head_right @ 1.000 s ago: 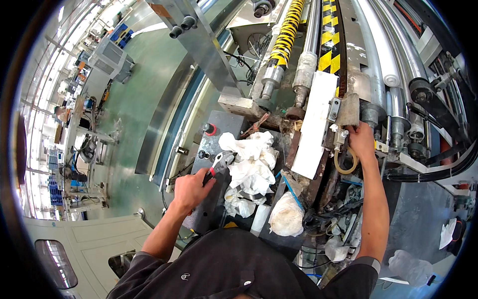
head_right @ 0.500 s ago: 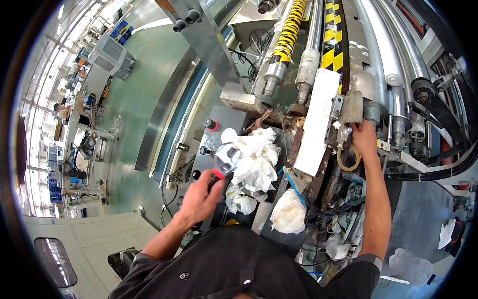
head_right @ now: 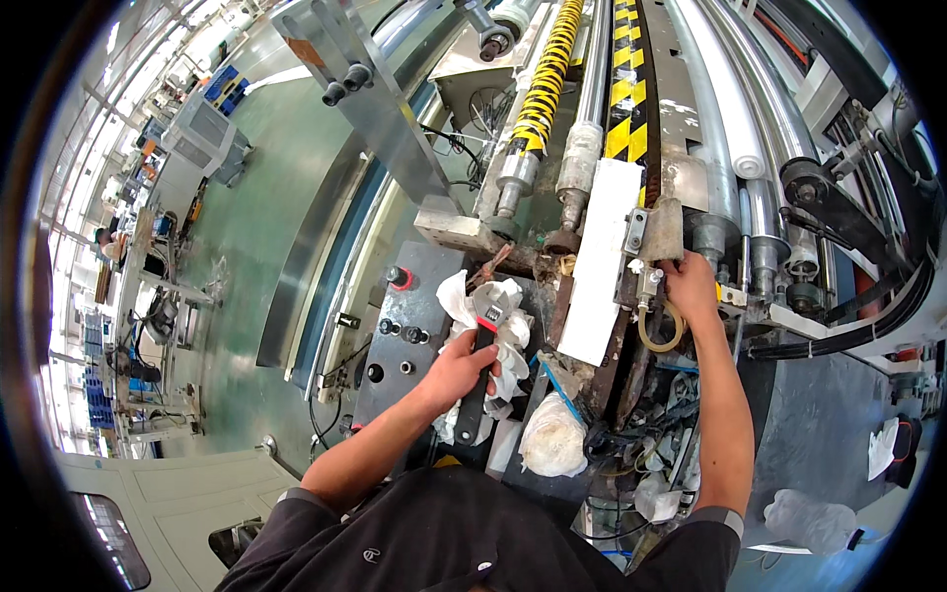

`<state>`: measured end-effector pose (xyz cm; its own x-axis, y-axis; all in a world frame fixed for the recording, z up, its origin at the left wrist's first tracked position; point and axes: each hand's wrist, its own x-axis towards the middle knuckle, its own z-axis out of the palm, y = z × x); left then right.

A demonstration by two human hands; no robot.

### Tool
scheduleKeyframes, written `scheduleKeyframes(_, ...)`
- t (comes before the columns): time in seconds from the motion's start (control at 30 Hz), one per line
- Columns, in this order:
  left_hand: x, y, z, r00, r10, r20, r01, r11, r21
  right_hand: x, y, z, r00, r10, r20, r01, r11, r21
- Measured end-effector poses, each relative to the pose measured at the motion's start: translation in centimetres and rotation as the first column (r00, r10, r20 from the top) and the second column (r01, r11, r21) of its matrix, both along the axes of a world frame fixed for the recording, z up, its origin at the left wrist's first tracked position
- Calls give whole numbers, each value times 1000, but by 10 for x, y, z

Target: The person performs maintenance on an industrial machine by using a wrench to tighten or loosen bolts on a metal component near rolling tubes, while also handling white tape and cloth.

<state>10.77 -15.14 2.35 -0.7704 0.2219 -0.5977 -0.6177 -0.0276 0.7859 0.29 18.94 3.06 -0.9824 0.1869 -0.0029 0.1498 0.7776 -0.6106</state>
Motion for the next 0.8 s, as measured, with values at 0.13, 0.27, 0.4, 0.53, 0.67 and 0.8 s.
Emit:
scheduleKeyframes(0.13, 13, 14, -19, 994, -76, -77, 80, 996, 41, -4, 7, -16, 999, 20, -36, -22, 998, -54)
scheduleKeyframes(0.27, 15, 22, -30, 982, -64, -177, 46, 993, -105, -4, 6, -12, 999, 17, -29, -18, 999, -47)
scheduleKeyframes(0.4, 14, 18, -11, 907, -356, -227, 161, 789, -593, -5, 12, -21, 998, 13, -65, -15, 999, -32)
scheduleKeyframes(0.53, 26, 20, -2, 829, -526, -187, 208, 602, -771, -5, 8, -17, 1000, 0, -12, -1, 999, -40)
scheduleKeyframes(0.67, 23, 23, 13, 817, -570, -85, 282, 524, -803, -3, 5, -9, 1000, 19, -18, -20, 1000, -23)
scheduleKeyframes(0.8, 25, 34, 39, 701, -713, -7, 329, 332, -884, 0, 8, -12, 1000, 11, -3, -11, 1000, -22)
